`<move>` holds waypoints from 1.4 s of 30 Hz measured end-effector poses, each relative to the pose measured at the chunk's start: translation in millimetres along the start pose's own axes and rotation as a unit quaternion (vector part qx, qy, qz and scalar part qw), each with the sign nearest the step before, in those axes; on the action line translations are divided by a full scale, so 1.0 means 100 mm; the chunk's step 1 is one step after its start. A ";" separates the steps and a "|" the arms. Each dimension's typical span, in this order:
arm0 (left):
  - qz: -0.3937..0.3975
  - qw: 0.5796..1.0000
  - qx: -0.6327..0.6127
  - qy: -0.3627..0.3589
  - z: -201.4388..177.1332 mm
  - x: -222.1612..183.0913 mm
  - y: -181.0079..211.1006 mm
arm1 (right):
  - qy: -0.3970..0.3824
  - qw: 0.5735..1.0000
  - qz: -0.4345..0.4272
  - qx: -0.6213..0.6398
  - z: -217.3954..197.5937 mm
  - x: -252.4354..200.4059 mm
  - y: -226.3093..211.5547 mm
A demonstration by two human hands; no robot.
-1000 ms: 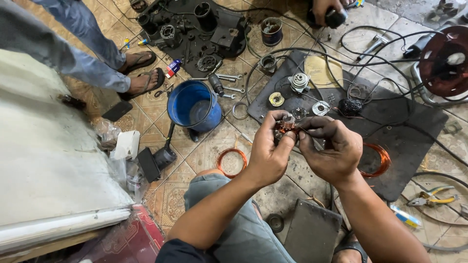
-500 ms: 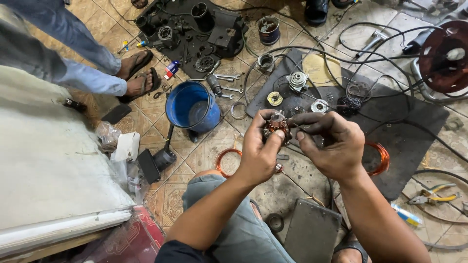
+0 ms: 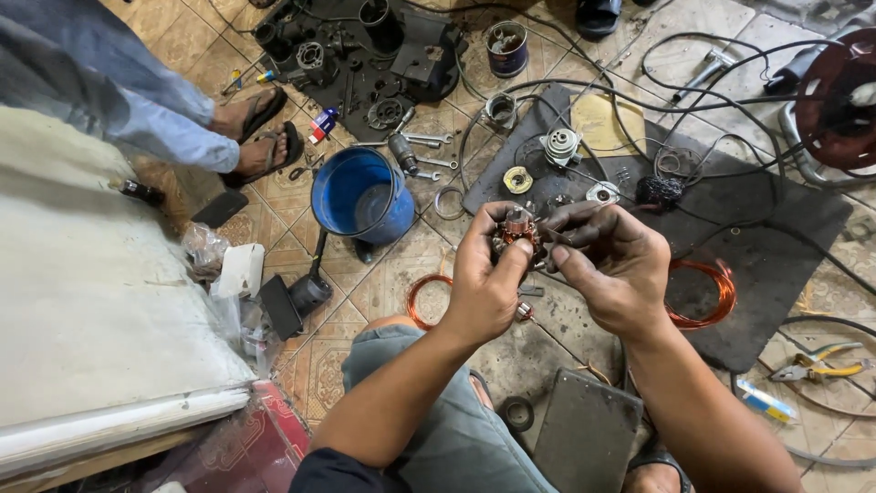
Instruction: Repairing a motor armature by winding and adjusting copper wires by hand and with small tools.
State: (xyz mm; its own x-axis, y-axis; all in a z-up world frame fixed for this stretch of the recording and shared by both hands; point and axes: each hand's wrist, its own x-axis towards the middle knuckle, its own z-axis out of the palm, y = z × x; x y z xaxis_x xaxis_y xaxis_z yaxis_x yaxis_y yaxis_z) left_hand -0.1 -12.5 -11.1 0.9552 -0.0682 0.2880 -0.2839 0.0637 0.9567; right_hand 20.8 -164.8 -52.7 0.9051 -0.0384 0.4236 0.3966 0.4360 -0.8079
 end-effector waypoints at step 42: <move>0.078 0.989 0.126 0.011 0.00 0.01 0.09 | 0.011 0.979 -0.068 -0.192 0.20 -0.02 -0.14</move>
State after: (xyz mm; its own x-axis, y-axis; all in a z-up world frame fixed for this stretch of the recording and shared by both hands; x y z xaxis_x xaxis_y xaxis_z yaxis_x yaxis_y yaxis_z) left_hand -1.8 -11.7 -1.9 0.8989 -0.0547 0.4346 -0.4371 -0.1789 0.8815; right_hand 10.1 -152.8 -34.4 0.8408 -0.0945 0.5331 0.5391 0.0557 -0.8404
